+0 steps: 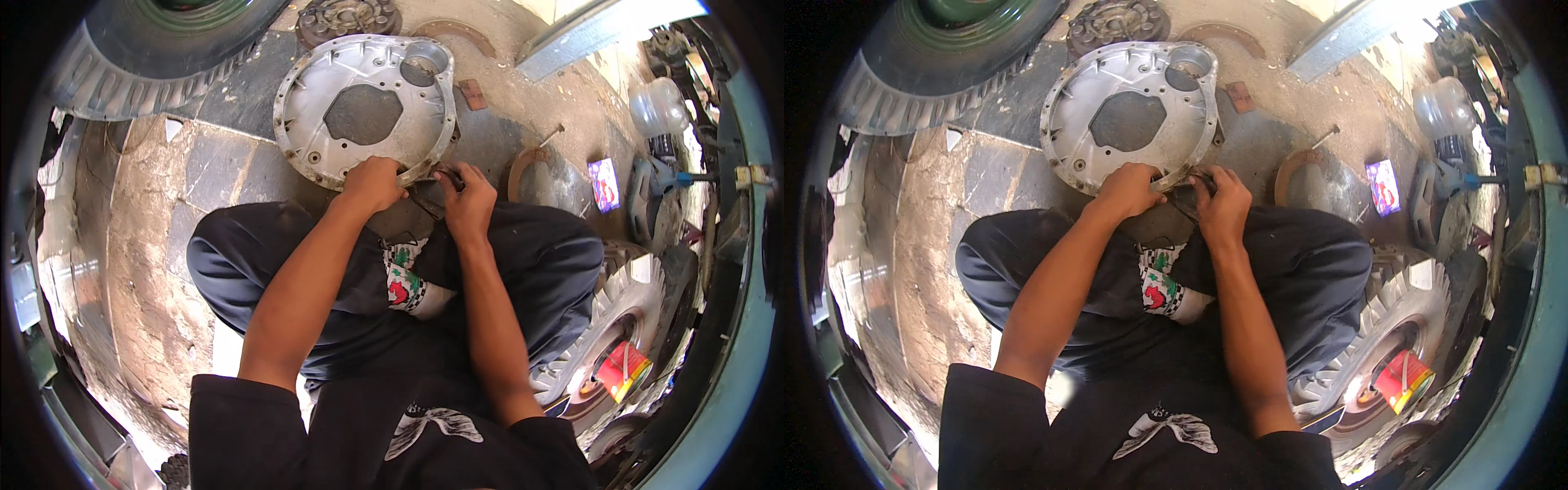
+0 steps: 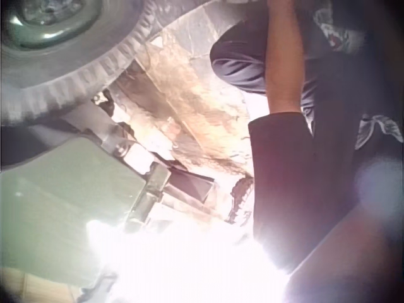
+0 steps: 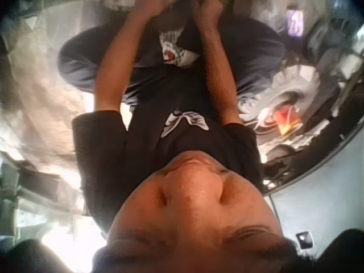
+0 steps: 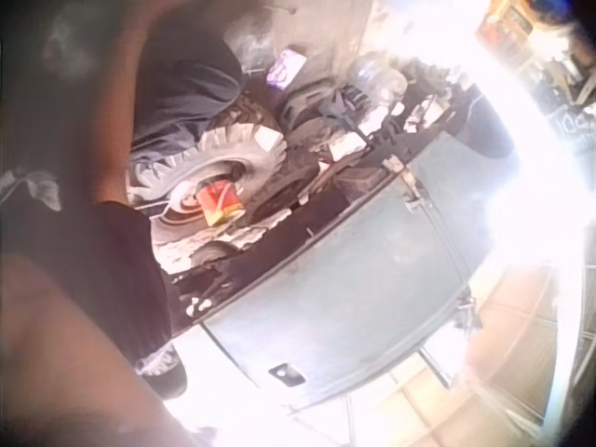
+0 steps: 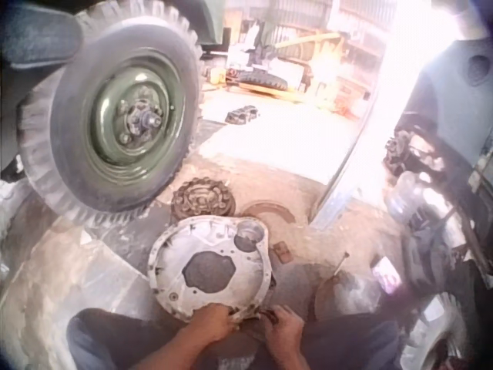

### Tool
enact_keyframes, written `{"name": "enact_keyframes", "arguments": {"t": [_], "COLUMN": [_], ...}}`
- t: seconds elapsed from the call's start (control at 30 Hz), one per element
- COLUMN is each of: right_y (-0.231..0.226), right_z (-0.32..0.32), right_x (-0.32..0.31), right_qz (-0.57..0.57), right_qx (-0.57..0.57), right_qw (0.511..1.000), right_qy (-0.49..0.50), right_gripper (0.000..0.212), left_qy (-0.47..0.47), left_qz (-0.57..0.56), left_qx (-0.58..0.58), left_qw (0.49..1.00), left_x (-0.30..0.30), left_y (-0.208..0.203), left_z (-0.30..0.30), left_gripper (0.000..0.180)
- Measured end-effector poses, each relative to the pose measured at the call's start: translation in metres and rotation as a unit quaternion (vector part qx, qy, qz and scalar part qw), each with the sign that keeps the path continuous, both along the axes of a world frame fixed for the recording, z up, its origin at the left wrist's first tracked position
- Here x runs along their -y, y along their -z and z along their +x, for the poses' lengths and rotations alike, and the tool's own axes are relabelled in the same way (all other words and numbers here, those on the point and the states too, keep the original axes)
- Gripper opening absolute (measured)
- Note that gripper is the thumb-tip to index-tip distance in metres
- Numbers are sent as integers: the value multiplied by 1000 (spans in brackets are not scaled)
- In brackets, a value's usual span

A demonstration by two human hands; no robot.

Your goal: The person scrapes the surface of a large circular metal part using a small abrasive tool. They work methodically around the edges and inner sections, removing residue or rust from the metal surface.

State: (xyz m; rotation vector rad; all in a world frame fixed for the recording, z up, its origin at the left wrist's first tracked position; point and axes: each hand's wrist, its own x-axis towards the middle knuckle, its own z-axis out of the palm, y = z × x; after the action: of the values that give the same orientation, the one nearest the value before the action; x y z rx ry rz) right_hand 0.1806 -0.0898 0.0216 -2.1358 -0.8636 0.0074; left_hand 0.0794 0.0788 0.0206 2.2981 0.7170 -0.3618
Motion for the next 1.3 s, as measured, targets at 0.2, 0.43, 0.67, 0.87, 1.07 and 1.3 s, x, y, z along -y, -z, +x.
{"name": "enact_keyframes", "arguments": {"t": [0.2,0.43,0.67,0.87,1.07,1.3], "right_y": [39,35,41,40,33,35], "right_z": [-11,-19,-19,-19,-18,-19], "right_x": [-15,-22,-16,-14,-21,-8], "right_qz": [13,-34,-10,-47,-64,-78], "right_qx": [-12,59,35,70,80,75], "right_qw": [1000,998,999,996,995,994], "right_qy": [-10,2,16,15,-9,-14], "right_gripper": [18,19,18,18,19,19], "left_qy": [6,1,20,8,-14,31], "left_qz": [-7,24,54,62,29,38], "left_qx": [-73,-43,-17,-19,-23,-54], "left_qw": [997,999,998,998,999,997], "left_x": [-8,1,5,9,-1,-3], "left_y": [7,5,-1,0,-4,-3], "left_z": [-4,-6,-3,-2,0,8], "left_gripper": [39,31,16,16,24,32]}}
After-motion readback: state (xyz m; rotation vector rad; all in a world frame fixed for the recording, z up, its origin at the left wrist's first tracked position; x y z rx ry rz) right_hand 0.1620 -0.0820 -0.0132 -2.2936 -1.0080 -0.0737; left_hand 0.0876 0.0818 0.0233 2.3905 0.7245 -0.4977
